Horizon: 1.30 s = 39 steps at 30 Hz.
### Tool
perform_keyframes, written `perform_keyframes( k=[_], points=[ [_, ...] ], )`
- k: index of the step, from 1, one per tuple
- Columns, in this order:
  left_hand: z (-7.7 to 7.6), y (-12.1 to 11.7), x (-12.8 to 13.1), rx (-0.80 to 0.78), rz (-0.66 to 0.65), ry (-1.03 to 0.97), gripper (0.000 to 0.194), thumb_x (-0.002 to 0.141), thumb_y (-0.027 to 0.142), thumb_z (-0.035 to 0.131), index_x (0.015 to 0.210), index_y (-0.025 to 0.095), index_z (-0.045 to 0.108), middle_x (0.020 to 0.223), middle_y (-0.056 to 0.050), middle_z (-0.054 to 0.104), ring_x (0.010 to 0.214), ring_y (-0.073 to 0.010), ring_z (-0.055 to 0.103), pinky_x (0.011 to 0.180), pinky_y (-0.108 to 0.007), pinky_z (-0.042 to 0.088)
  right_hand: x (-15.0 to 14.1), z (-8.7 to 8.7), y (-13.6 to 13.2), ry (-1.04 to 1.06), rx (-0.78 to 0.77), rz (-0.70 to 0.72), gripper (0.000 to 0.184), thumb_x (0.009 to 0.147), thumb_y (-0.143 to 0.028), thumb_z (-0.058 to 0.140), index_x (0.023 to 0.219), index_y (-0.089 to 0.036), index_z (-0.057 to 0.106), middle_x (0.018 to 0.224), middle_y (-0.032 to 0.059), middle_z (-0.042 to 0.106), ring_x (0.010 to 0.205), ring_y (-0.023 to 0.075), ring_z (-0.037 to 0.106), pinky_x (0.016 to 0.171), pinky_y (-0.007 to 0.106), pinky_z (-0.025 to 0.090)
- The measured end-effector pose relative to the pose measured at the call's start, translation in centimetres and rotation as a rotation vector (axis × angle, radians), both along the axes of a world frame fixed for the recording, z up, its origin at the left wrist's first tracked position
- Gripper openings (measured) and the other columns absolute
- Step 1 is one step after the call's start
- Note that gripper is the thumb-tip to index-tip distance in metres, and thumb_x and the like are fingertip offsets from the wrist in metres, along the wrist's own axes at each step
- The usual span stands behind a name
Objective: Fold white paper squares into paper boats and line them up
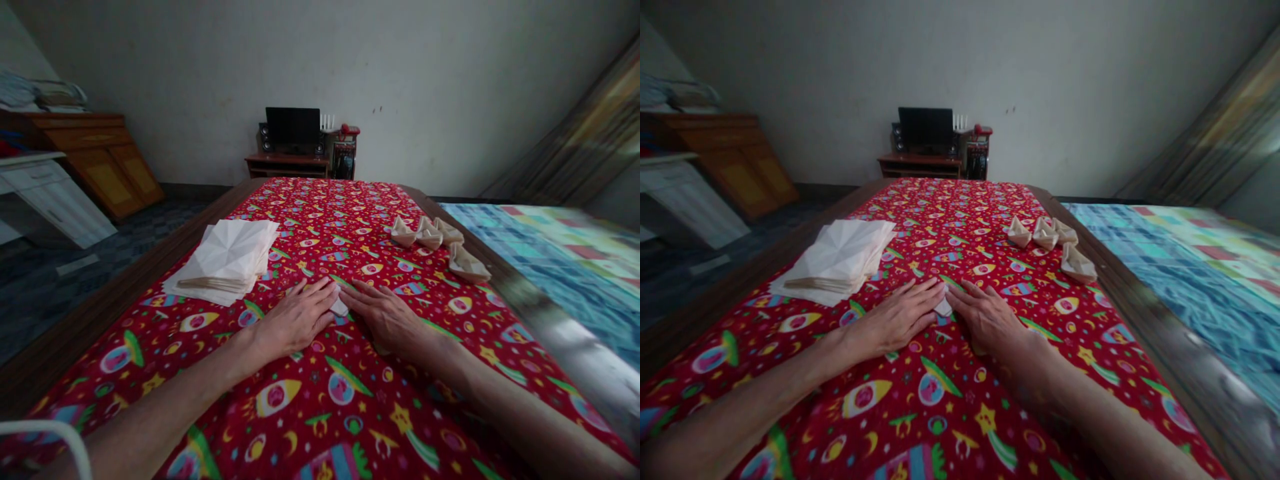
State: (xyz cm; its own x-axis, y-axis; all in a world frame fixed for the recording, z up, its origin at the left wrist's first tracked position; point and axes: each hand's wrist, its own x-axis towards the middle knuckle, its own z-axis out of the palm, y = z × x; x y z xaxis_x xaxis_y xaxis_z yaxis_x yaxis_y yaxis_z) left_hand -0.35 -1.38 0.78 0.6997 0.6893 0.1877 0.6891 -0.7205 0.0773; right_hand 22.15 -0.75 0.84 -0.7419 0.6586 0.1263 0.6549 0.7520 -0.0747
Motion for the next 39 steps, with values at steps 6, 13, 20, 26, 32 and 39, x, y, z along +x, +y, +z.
perform_keyframes(
  k=[6, 13, 20, 26, 32, 39],
  points=[
    [0.1, -1.6, -1.2, -0.011, -0.084, 0.004, 0.039, 0.095, 0.030, 0.040, 0.134, 0.026, 0.043, 0.145, -0.007, 0.039, 0.137, -0.0250, 0.029, 0.109, -0.051, 0.026, 0.6, 0.4, -0.7, -0.010, -0.019, 0.038, 0.077, 0.066, -0.005, 0.047, 0.142, -0.016, 0.034, 0.145, 0.0076, 0.038, 0.136, 0.0235, 0.027, 0.107, 0.042, 0.033],
    [0.2, -2.1, -1.4, -0.010, -0.072, -0.028, 0.036, 0.094, 0.029, 0.042, 0.130, 0.029, 0.048, 0.141, -0.005, 0.044, 0.135, -0.0263, 0.030, 0.109, -0.053, 0.026, 1.5, 0.7, -1.5, -0.010, 0.031, 0.084, 0.063, 0.079, -0.009, 0.045, 0.139, -0.023, 0.038, 0.144, 0.0081, 0.039, 0.134, 0.0249, 0.031, 0.102, 0.044, 0.037],
    [-0.6, -0.5, -1.1, -0.009, -0.089, -0.238, 0.031, 0.092, 0.020, 0.044, 0.118, 0.023, 0.060, 0.127, -0.006, 0.058, 0.120, -0.0200, 0.050, 0.105, -0.041, 0.037, 0.8, 0.9, -1.7, 0.039, 0.039, 0.082, 0.049, 0.080, -0.012, 0.049, 0.128, -0.025, 0.051, 0.135, 0.0091, 0.049, 0.124, 0.0251, 0.043, 0.098, 0.044, 0.039],
    [-0.2, 1.9, 0.0, -0.016, 0.072, -0.339, 0.029, 0.090, 0.018, 0.047, 0.115, 0.018, 0.060, 0.099, -0.006, 0.062, 0.092, -0.0172, 0.058, 0.084, -0.031, 0.049, -0.6, 0.7, -0.1, 0.186, -0.006, 0.028, 0.017, 0.088, -0.013, 0.045, 0.092, -0.018, 0.061, 0.096, 0.0079, 0.062, 0.093, 0.0178, 0.054, 0.079, 0.030, 0.046],
    [0.1, 2.2, -0.3, -0.155, -0.092, -0.401, 0.025, 0.082, 0.027, 0.065, 0.105, 0.019, 0.063, 0.100, -0.004, 0.058, 0.096, -0.0165, 0.056, 0.084, -0.027, 0.047, -0.1, 0.2, 1.8, 0.282, 0.014, 0.133, 0.019, 0.091, -0.028, 0.049, 0.097, -0.017, 0.064, 0.098, 0.0095, 0.061, 0.091, 0.0171, 0.055, 0.080, 0.030, 0.047],
    [-0.8, 1.8, 0.0, -0.085, -0.067, -0.482, 0.012, 0.089, 0.019, 0.054, 0.084, 0.015, 0.064, 0.087, -0.003, 0.061, 0.085, -0.0139, 0.057, 0.078, -0.025, 0.048, 0.1, -1.4, 2.0, 0.470, 0.042, 0.077, 0.021, 0.091, -0.023, 0.048, 0.087, -0.018, 0.068, 0.090, 0.0071, 0.062, 0.082, 0.0141, 0.058, 0.070, 0.025, 0.048]
  ],
)
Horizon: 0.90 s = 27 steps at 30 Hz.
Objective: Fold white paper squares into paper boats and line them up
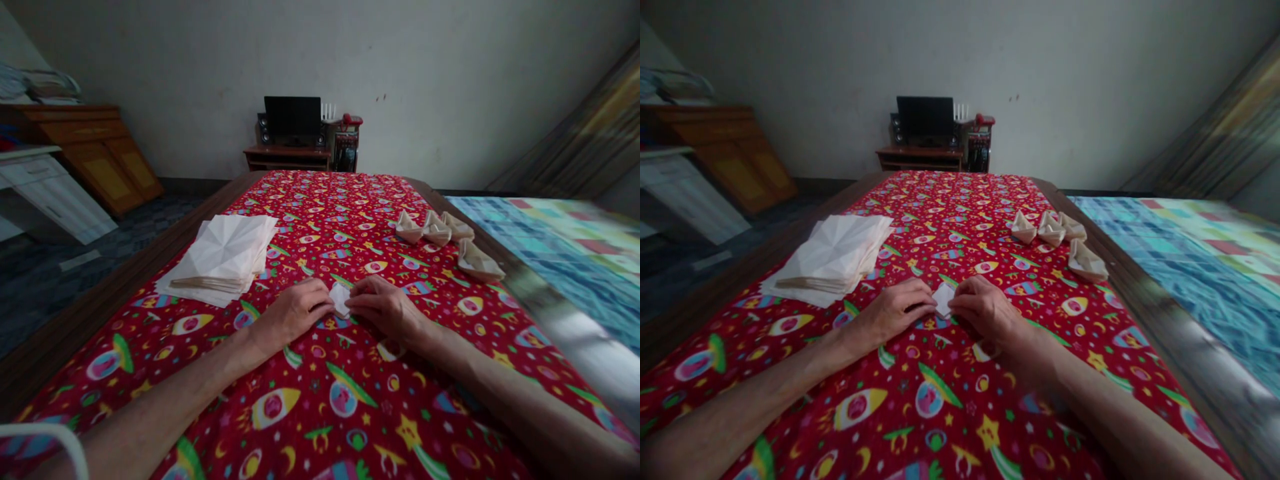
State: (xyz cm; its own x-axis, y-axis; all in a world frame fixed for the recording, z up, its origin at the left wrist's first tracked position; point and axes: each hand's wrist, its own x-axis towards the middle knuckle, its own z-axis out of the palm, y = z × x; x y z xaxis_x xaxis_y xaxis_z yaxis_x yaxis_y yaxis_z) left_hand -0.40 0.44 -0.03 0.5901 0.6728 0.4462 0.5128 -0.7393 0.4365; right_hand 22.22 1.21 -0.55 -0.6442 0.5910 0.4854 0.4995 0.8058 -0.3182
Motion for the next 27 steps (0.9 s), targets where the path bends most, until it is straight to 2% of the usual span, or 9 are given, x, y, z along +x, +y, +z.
perform_keyframes(
  k=[4, 9, 15, 20, 27],
  points=[
    [-0.4, 0.0, 0.4, 0.025, 0.089, 0.027, 0.013, 0.091, 0.019, 0.050, 0.086, 0.015, 0.061, 0.087, -0.003, 0.059, 0.084, -0.0143, 0.057, 0.077, -0.026, 0.047, -0.3, 0.0, 0.0, 0.007, -0.055, -0.077, 0.021, 0.091, -0.022, 0.047, 0.085, -0.016, 0.065, 0.086, 0.0060, 0.061, 0.074, 0.0123, 0.056, 0.065, 0.022, 0.045],
    [-0.6, 0.0, 0.9, 0.015, 0.206, 0.092, 0.012, 0.090, 0.020, 0.050, 0.081, 0.016, 0.057, 0.083, -0.001, 0.056, 0.080, -0.0145, 0.055, 0.072, -0.025, 0.045, -1.2, 0.8, -0.7, -0.120, -0.062, -0.262, 0.021, 0.091, -0.024, 0.046, 0.079, -0.014, 0.060, 0.075, 0.0042, 0.055, 0.067, 0.0127, 0.050, 0.061, 0.023, 0.038],
    [-0.6, 0.3, 1.2, -0.026, 0.283, 0.110, 0.015, 0.088, 0.025, 0.053, 0.076, 0.017, 0.056, 0.080, -0.001, 0.055, 0.077, -0.0145, 0.054, 0.071, -0.025, 0.042, -1.6, 1.0, -1.1, -0.130, -0.071, -0.280, 0.021, 0.093, -0.027, 0.045, 0.078, -0.016, 0.056, 0.074, 0.0035, 0.054, 0.068, 0.0129, 0.049, 0.062, 0.023, 0.036],
    [-0.2, 0.3, 1.3, -0.034, 0.334, 0.151, 0.020, 0.086, 0.027, 0.056, 0.070, 0.017, 0.052, 0.075, 0.000, 0.052, 0.072, -0.0142, 0.053, 0.066, -0.025, 0.040, -2.1, 1.0, -1.1, -0.213, -0.074, -0.376, 0.020, 0.091, -0.029, 0.048, 0.078, -0.016, 0.056, 0.076, 0.0045, 0.056, 0.069, 0.0138, 0.051, 0.063, 0.024, 0.035],
    [0.0, 0.4, 1.3, -0.028, 0.359, 0.202, 0.023, 0.087, 0.033, 0.055, 0.070, 0.018, 0.053, 0.074, 0.001, 0.053, 0.070, -0.0138, 0.053, 0.065, -0.025, 0.038, -2.3, 0.8, -0.4, -0.275, -0.039, -0.427, 0.026, 0.088, -0.041, 0.053, 0.081, -0.016, 0.058, 0.078, 0.0046, 0.059, 0.072, 0.0145, 0.052, 0.061, 0.024, 0.033]
  ],
)
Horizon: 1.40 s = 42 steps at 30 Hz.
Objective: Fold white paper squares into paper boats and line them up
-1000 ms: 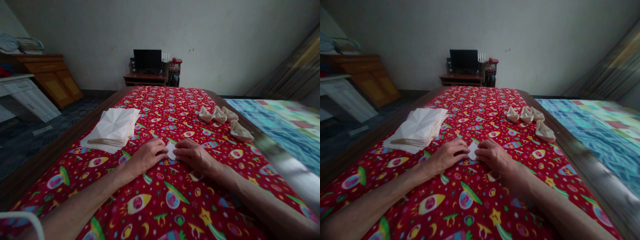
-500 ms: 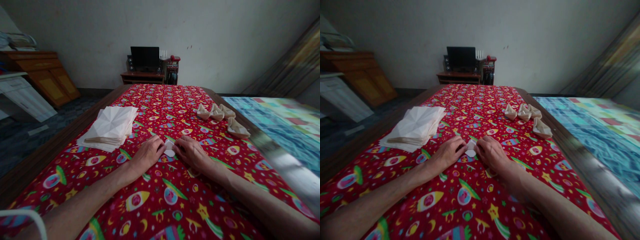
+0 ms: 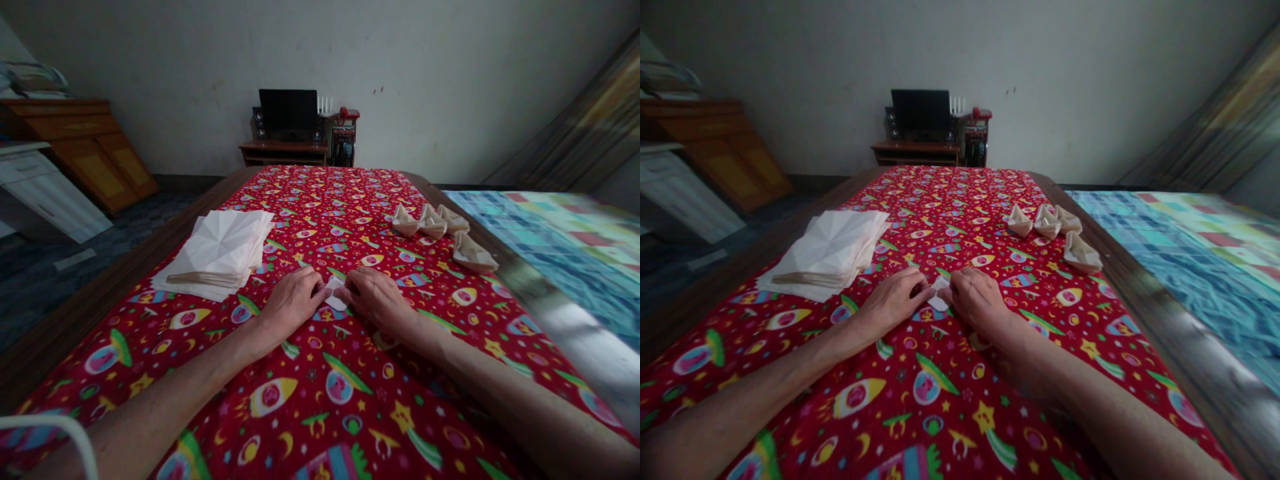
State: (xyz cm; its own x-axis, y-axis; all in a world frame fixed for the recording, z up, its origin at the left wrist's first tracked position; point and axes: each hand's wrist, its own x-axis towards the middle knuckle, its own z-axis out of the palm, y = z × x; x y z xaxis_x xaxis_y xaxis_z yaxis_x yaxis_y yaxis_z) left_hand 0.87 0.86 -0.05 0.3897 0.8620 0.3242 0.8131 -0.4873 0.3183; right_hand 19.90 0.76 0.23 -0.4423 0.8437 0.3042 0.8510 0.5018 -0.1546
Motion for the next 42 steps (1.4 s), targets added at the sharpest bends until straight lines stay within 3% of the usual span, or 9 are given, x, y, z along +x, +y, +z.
perform_keyframes(
  k=[7, 14, 18, 23, 27, 31, 35, 38, 42],
  points=[
    [0.2, -0.1, -0.8, -0.021, 0.006, 0.064, 0.019, 0.087, 0.033, 0.056, 0.076, 0.018, 0.055, 0.080, 0.000, 0.055, 0.075, -0.0145, 0.054, 0.068, -0.026, 0.039, 1.0, 0.0, 0.8, 0.063, -0.095, 0.067, 0.022, 0.087, -0.039, 0.055, 0.081, -0.019, 0.059, 0.074, 0.0010, 0.059, 0.065, 0.0121, 0.050, 0.057, 0.023, 0.030],
    [0.1, -1.1, -1.0, 0.055, 0.031, 0.028, 0.018, 0.090, 0.032, 0.050, 0.078, 0.018, 0.052, 0.083, -0.001, 0.055, 0.077, -0.0157, 0.053, 0.071, -0.027, 0.040, 1.3, -0.7, 0.3, 0.113, -0.061, 0.103, 0.017, 0.090, -0.029, 0.048, 0.082, -0.016, 0.057, 0.079, 0.0054, 0.060, 0.072, 0.0148, 0.052, 0.064, 0.024, 0.035],
    [0.2, -1.7, -1.1, 0.070, 0.027, -0.012, 0.026, 0.094, 0.037, 0.042, 0.079, 0.018, 0.053, 0.083, -0.002, 0.055, 0.080, -0.0170, 0.053, 0.074, -0.029, 0.041, 1.1, -0.4, -0.2, 0.228, -0.094, 0.047, 0.015, 0.089, -0.025, 0.049, 0.080, -0.016, 0.058, 0.078, 0.0048, 0.061, 0.070, 0.0150, 0.053, 0.063, 0.025, 0.037],
    [0.4, -1.7, -0.9, 0.041, 0.007, -0.042, 0.027, 0.091, 0.039, 0.046, 0.076, 0.018, 0.053, 0.081, -0.003, 0.057, 0.080, -0.0181, 0.054, 0.074, -0.030, 0.042, 0.3, 0.3, -0.7, 0.451, -0.222, -0.068, 0.014, 0.086, -0.026, 0.053, 0.078, -0.018, 0.061, 0.070, 0.0011, 0.063, 0.063, 0.0137, 0.056, 0.059, 0.023, 0.037],
    [0.3, -1.9, 0.0, 0.016, 0.007, -0.129, 0.025, 0.090, 0.038, 0.048, 0.077, 0.018, 0.053, 0.077, -0.003, 0.059, 0.074, -0.0172, 0.056, 0.068, -0.028, 0.042, -0.6, 0.2, -1.1, 0.482, -0.203, -0.041, 0.014, 0.084, -0.025, 0.054, 0.076, -0.018, 0.063, 0.068, 0.0011, 0.065, 0.063, 0.0140, 0.058, 0.058, 0.023, 0.037],
    [0.6, -1.8, 0.1, 0.126, 0.018, -0.176, 0.013, 0.087, 0.023, 0.051, 0.075, 0.018, 0.054, 0.073, -0.001, 0.059, 0.069, -0.0147, 0.056, 0.065, -0.025, 0.042, -0.9, -0.4, -1.2, 0.498, -0.182, 0.055, 0.011, 0.083, -0.021, 0.054, 0.082, -0.019, 0.065, 0.075, 0.0016, 0.068, 0.066, 0.0143, 0.061, 0.060, 0.022, 0.040],
    [2.0, -1.4, -1.3, 0.291, 0.001, -0.048, 0.011, 0.087, 0.014, 0.049, 0.083, 0.018, 0.059, 0.080, -0.003, 0.060, 0.077, -0.0157, 0.058, 0.071, -0.026, 0.043, -0.7, 0.2, -1.4, 0.566, -0.236, 0.064, 0.014, 0.083, -0.020, 0.055, 0.090, -0.020, 0.066, 0.082, 0.0021, 0.071, 0.072, 0.0154, 0.064, 0.066, 0.024, 0.045],
    [3.0, -1.4, -2.0, 0.361, -0.051, 0.092, 0.017, 0.092, 0.017, 0.044, 0.088, 0.017, 0.060, 0.085, -0.005, 0.060, 0.084, -0.0183, 0.056, 0.079, -0.030, 0.043, -0.6, 1.3, -1.8, 0.655, -0.175, 0.046, 0.015, 0.087, -0.027, 0.052, 0.092, -0.019, 0.063, 0.080, 0.0026, 0.069, 0.070, 0.0146, 0.062, 0.064, 0.024, 0.046],
    [3.2, -1.7, -1.5, 0.320, -0.119, 0.161, 0.021, 0.093, 0.024, 0.045, 0.079, 0.016, 0.059, 0.082, -0.004, 0.057, 0.081, -0.0180, 0.054, 0.075, -0.030, 0.042, -0.6, 2.1, -2.1, 0.651, 0.000, 0.114, 0.015, 0.088, -0.029, 0.053, 0.097, -0.019, 0.059, 0.086, 0.0045, 0.066, 0.075, 0.0142, 0.060, 0.068, 0.024, 0.045]
  ],
)
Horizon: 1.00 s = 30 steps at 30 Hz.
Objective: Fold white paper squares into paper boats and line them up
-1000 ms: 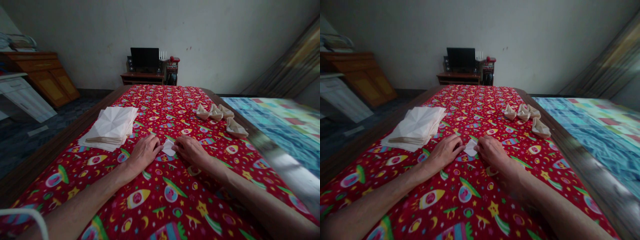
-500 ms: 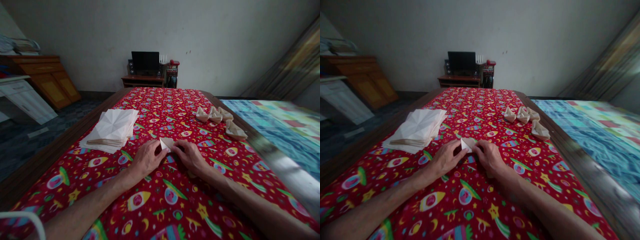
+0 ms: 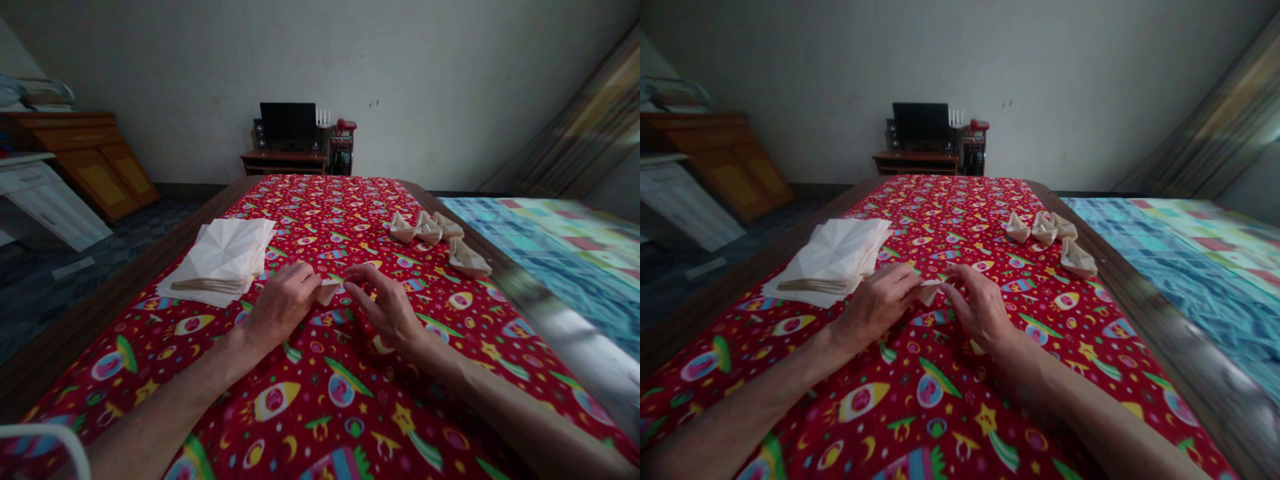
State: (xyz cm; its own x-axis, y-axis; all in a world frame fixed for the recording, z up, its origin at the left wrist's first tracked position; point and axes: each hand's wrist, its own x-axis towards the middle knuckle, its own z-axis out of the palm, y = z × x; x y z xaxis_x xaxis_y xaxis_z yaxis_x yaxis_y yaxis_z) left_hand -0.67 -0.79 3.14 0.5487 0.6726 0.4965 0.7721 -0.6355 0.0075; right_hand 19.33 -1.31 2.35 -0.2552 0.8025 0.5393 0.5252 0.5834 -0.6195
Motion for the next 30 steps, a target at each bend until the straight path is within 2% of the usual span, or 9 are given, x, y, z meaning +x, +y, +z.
perform_keyframes(
  k=[3, 8, 11, 13, 18, 24, 30],
  points=[
    [-0.5, 0.1, 0.8, -0.050, -0.012, 0.012, 0.019, 0.092, 0.025, 0.049, 0.078, 0.017, 0.059, 0.083, -0.003, 0.057, 0.081, -0.0172, 0.054, 0.072, -0.028, 0.042, 0.2, -0.3, 0.4, -0.137, 0.064, 0.020, 0.015, 0.087, -0.027, 0.055, 0.097, -0.017, 0.061, 0.084, 0.0055, 0.064, 0.074, 0.0147, 0.058, 0.066, 0.024, 0.043],
    [-1.4, 0.5, 1.0, -0.156, -0.079, -0.084, 0.016, 0.090, 0.030, 0.053, 0.084, 0.018, 0.062, 0.083, -0.001, 0.060, 0.080, -0.0156, 0.057, 0.072, -0.027, 0.042, 1.0, -1.2, 0.9, -0.400, 0.164, 0.058, 0.020, 0.090, -0.023, 0.048, 0.083, -0.016, 0.065, 0.077, 0.0055, 0.060, 0.067, 0.0134, 0.051, 0.058, 0.023, 0.036],
    [-1.9, 0.6, 0.6, -0.194, -0.092, -0.121, 0.007, 0.088, 0.021, 0.056, 0.089, 0.019, 0.063, 0.087, -0.002, 0.062, 0.084, -0.0158, 0.057, 0.075, -0.026, 0.043, 1.4, -1.2, 0.7, -0.578, 0.250, 0.072, 0.023, 0.092, -0.021, 0.044, 0.083, -0.016, 0.065, 0.076, 0.0060, 0.058, 0.070, 0.0147, 0.048, 0.057, 0.024, 0.033],
    [-2.2, 0.5, 0.4, -0.212, -0.092, -0.128, 0.007, 0.086, 0.017, 0.057, 0.091, 0.019, 0.062, 0.090, -0.002, 0.063, 0.087, -0.0162, 0.057, 0.078, -0.027, 0.044, 1.6, -1.2, 0.6, -0.637, 0.247, 0.099, 0.024, 0.093, -0.019, 0.042, 0.085, -0.016, 0.065, 0.077, 0.0062, 0.057, 0.072, 0.0150, 0.047, 0.059, 0.024, 0.033],
    [-2.9, 0.7, 0.4, -0.191, -0.106, -0.097, 0.010, 0.088, 0.019, 0.054, 0.084, 0.019, 0.063, 0.085, -0.002, 0.062, 0.085, -0.0166, 0.056, 0.077, -0.028, 0.044, 1.3, -1.3, 0.5, -0.634, 0.228, 0.117, 0.021, 0.092, -0.025, 0.047, 0.087, -0.016, 0.065, 0.080, 0.0067, 0.058, 0.076, 0.0158, 0.049, 0.062, 0.025, 0.036],
    [-3.1, 0.7, 0.4, -0.200, -0.105, -0.122, 0.009, 0.088, 0.017, 0.053, 0.088, 0.019, 0.062, 0.088, -0.002, 0.062, 0.087, -0.0166, 0.056, 0.079, -0.028, 0.044, 1.1, -2.1, 0.9, -0.632, 0.194, 0.120, 0.021, 0.091, -0.015, 0.045, 0.086, -0.017, 0.066, 0.082, 0.0060, 0.059, 0.074, 0.0145, 0.049, 0.059, 0.024, 0.034],
    [-3.2, 1.0, 0.2, -0.250, -0.118, -0.201, 0.009, 0.087, 0.016, 0.054, 0.082, 0.017, 0.062, 0.085, -0.002, 0.060, 0.084, -0.0155, 0.055, 0.077, -0.026, 0.045, 1.0, -2.8, 1.2, -0.472, 0.075, 0.098, 0.018, 0.090, -0.019, 0.047, 0.085, -0.017, 0.064, 0.085, 0.0054, 0.060, 0.075, 0.0132, 0.053, 0.063, 0.022, 0.037]
  ],
)
